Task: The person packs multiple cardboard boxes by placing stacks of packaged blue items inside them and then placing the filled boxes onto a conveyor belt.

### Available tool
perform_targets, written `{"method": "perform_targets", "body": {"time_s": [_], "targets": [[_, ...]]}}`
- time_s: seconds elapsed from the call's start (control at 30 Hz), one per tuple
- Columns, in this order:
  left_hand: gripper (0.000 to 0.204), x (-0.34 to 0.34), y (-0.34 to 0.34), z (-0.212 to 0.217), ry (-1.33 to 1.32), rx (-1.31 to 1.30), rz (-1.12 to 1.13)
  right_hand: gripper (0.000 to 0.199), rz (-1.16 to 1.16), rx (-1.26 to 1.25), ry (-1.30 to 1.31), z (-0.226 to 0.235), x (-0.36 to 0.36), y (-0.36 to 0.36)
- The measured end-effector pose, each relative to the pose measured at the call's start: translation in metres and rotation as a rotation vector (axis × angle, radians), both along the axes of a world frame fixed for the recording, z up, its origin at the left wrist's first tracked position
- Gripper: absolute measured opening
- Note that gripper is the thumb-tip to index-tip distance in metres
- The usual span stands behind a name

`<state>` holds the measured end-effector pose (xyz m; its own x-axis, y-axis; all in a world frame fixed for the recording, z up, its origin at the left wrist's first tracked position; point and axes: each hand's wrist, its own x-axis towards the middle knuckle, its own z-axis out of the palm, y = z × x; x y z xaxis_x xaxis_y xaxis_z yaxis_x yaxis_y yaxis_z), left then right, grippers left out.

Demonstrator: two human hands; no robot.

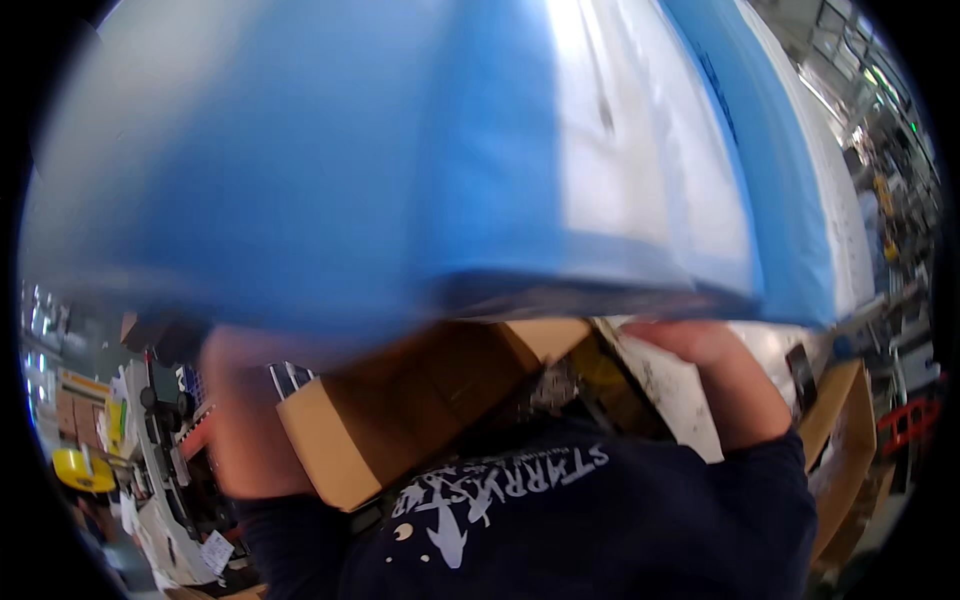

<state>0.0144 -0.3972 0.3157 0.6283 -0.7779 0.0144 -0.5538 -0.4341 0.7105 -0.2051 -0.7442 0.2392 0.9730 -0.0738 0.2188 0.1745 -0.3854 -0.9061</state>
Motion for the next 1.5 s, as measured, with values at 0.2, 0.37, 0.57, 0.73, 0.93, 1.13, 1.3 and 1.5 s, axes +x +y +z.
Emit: {"method": "perform_targets", "body": {"time_s": [0.2, 0.37, 0.57, 0.73, 0.93, 1.13, 1.3, 1.5], "targets": [[0.052, 0.037, 0.075, 0.048, 0.367, 0.711, 0.115, 0.042, 0.867, -0.099, 0.453, -0.048, 0.016, 0.088], [0.092, 0.039, 0.122, -0.352, 0.451, 0.584, -0.14, 0.044, 0.395, 0.099, 0.371, -0.068, 0.018, 0.05], [0.078, 0.022, 0.075, -0.358, 0.213, 0.331, -0.027, 0.045, -0.721, -0.194, 0.697, -0.154, -0.087, -0.112], [0.076, -0.066, 0.073, -0.334, -0.559, 0.534, -0.058, 0.049, -1.215, -0.647, 0.841, -0.197, -0.239, -0.198], [0.104, -0.019, 0.019, -0.346, -0.365, 0.681, 0.276, 0.034, -1.351, -0.43, 1.003, -0.236, -0.259, -0.239], [0.101, -0.039, -0.045, -0.339, -0.3, 0.703, 0.204, 0.017, -1.173, -0.765, 0.769, -0.217, -0.193, -0.244], [0.088, -0.08, -0.093, -0.337, -0.543, 0.478, -0.03, 0.018, -0.665, -0.117, 0.271, -0.135, -0.016, -0.154], [0.086, -0.06, -0.104, -0.358, -0.517, 0.505, 0.02, 0.023, 0.406, -0.34, 0.186, -0.096, 0.08, 0.005]]}}
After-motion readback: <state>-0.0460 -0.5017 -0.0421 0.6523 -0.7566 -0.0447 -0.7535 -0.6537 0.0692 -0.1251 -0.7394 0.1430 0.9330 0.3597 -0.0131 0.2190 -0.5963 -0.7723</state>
